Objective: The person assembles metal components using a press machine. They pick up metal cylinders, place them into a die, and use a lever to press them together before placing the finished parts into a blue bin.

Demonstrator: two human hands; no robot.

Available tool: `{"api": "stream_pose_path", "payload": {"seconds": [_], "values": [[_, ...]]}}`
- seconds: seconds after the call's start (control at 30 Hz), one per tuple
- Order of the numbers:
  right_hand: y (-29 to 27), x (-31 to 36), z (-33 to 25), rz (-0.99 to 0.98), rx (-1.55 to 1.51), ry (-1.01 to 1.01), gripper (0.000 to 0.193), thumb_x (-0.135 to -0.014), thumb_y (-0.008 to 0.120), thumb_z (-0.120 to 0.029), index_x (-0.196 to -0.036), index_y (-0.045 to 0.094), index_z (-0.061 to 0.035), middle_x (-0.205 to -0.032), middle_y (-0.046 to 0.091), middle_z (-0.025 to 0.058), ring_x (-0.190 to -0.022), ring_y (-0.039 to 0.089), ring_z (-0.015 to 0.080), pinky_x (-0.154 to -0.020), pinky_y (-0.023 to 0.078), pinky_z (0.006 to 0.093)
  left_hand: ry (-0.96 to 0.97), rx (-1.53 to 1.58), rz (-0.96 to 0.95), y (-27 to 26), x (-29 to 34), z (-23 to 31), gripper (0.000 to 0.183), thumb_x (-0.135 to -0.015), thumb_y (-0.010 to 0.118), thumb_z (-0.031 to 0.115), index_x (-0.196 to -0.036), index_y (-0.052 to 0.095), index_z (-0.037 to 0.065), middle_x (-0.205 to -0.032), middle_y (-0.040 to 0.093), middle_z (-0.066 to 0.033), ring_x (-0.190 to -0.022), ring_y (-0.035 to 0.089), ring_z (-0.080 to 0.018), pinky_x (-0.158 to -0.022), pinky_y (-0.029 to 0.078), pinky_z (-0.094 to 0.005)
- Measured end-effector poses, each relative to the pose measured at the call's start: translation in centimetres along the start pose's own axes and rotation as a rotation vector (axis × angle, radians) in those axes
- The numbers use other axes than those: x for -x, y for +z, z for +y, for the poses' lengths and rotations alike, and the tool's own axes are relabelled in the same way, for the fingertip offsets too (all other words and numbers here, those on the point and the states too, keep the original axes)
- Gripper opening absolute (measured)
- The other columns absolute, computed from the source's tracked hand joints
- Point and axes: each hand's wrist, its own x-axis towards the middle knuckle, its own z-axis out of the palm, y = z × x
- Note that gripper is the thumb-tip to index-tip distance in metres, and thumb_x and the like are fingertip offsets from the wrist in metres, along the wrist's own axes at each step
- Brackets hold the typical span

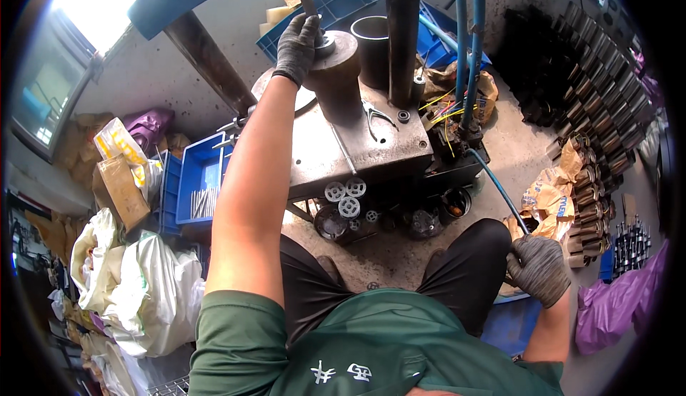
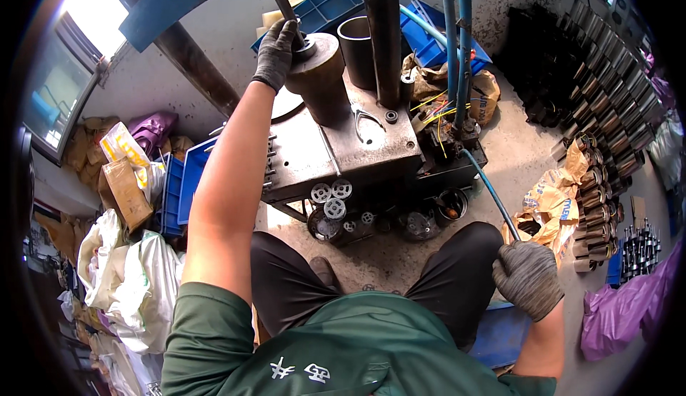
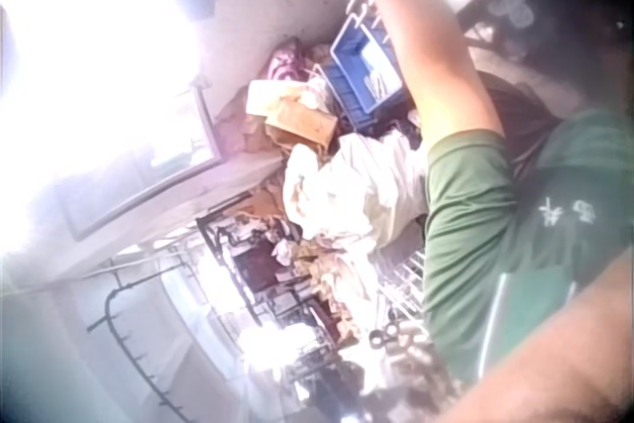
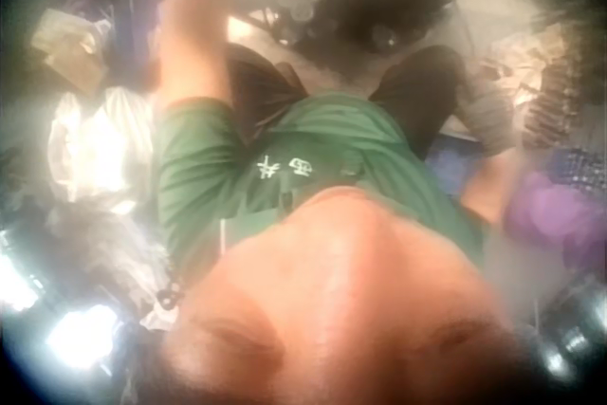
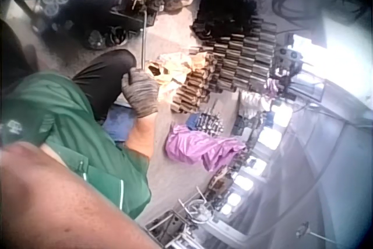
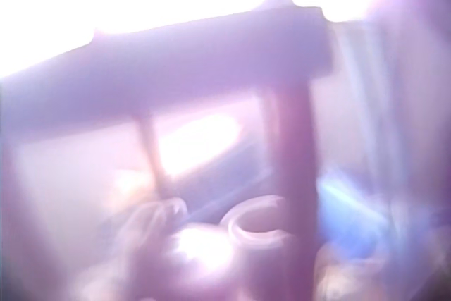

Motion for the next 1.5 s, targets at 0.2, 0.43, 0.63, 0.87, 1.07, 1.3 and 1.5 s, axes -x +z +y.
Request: {"api": "stream_pose_path", "payload": {"seconds": [0.2, 0.43, 0.63, 0.87, 1.07, 1.3, 1.5], "values": [[-1.3, -1.4, -0.2, 0.107, -0.15, 0.022, 0.022, -0.082, 0.066, -0.017, -0.098, 0.07, -0.003, -0.085, 0.068, 0.0202, -0.081, 0.067, 0.0401, -0.077, 0.054, 0.0497, 0.004, -0.029, -0.008, -0.3, -0.1, -0.1, 0.027, -0.104, 0.063, 0.027, -0.114, 0.068, 0.003, -0.084, 0.067, -0.0017, -0.077, 0.059, -0.0097, -0.074, 0.05, -0.0259], [-1.3, -0.5, 1.1, -0.189, -0.029, -0.028, 0.027, -0.083, 0.066, -0.017, -0.106, 0.071, -0.0032, -0.092, 0.071, 0.0189, -0.081, 0.069, 0.0385, -0.077, 0.056, 0.047, -0.007, -0.048, 0.0, 0.1, -0.5, -0.2, 0.028, -0.103, 0.063, 0.028, -0.111, 0.068, 0.002, -0.081, 0.066, -0.002, -0.074, 0.059, -0.0102, -0.073, 0.05, -0.0266], [-1.5, -0.9, 0.9, -0.031, -0.117, -0.026, 0.025, -0.084, 0.066, -0.017, -0.103, 0.073, -0.0028, -0.087, 0.071, 0.0184, -0.08, 0.07, 0.0383, -0.075, 0.056, 0.0484, 0.008, -0.116, -0.001, 0.0, -0.4, 0.0, 0.026, -0.102, 0.062, 0.027, -0.109, 0.069, 0.003, -0.082, 0.068, -0.0029, -0.073, 0.06, -0.0111, -0.072, 0.05, -0.0277], [-2.0, -1.4, 0.8, 0.034, -0.153, -0.057, 0.027, -0.083, 0.066, -0.012, -0.108, 0.071, -0.002, -0.09, 0.071, 0.0196, -0.081, 0.069, 0.0397, -0.076, 0.055, 0.0491, 0.008, -0.145, 0.005, -0.3, -0.5, -0.4, 0.025, -0.101, 0.062, 0.025, -0.109, 0.069, 0.003, -0.08, 0.066, -0.0026, -0.073, 0.058, -0.0106, -0.071, 0.049, -0.0271], [-2.4, -1.8, 0.8, 0.193, -0.184, 0.007, 0.028, -0.083, 0.068, -0.009, -0.11, 0.069, -0.0004, -0.098, 0.07, 0.0193, -0.091, 0.068, 0.0382, -0.082, 0.054, 0.0472, 0.024, -0.062, -0.01, 0.2, -0.1, 0.1, 0.028, -0.103, 0.063, 0.025, -0.12, 0.065, 0.004, -0.086, 0.066, -0.0015, -0.076, 0.058, -0.0105, -0.073, 0.05, -0.0261], [-8.9, -13.7, 2.4, 0.839, -0.005, -0.199, 0.028, -0.091, 0.068, -0.004, -0.118, 0.067, 0.0028, -0.108, 0.071, 0.0177, -0.1, 0.07, 0.0315, -0.088, 0.057, 0.0386, -0.008, -0.013, -0.039, 0.5, 0.3, 0.3, 0.03, -0.104, 0.065, 0.027, -0.127, 0.063, 0.007, -0.092, 0.067, -0.0021, -0.082, 0.061, -0.0112, -0.077, 0.054, -0.0268], [-11.4, -22.8, 4.9, 0.877, 0.005, -0.011, 0.055, -0.095, 0.068, -0.027, -0.146, 0.054, -0.0099, -0.134, 0.063, 0.0166, -0.116, 0.067, 0.0311, -0.102, 0.055, 0.0386, -0.036, 0.041, -0.051, 0.8, 0.5, 0.8, 0.032, -0.106, 0.062, 0.025, -0.136, 0.063, 0.013, -0.093, 0.063, -0.0006, -0.087, 0.062, -0.0114, -0.081, 0.055, -0.0269]]}}
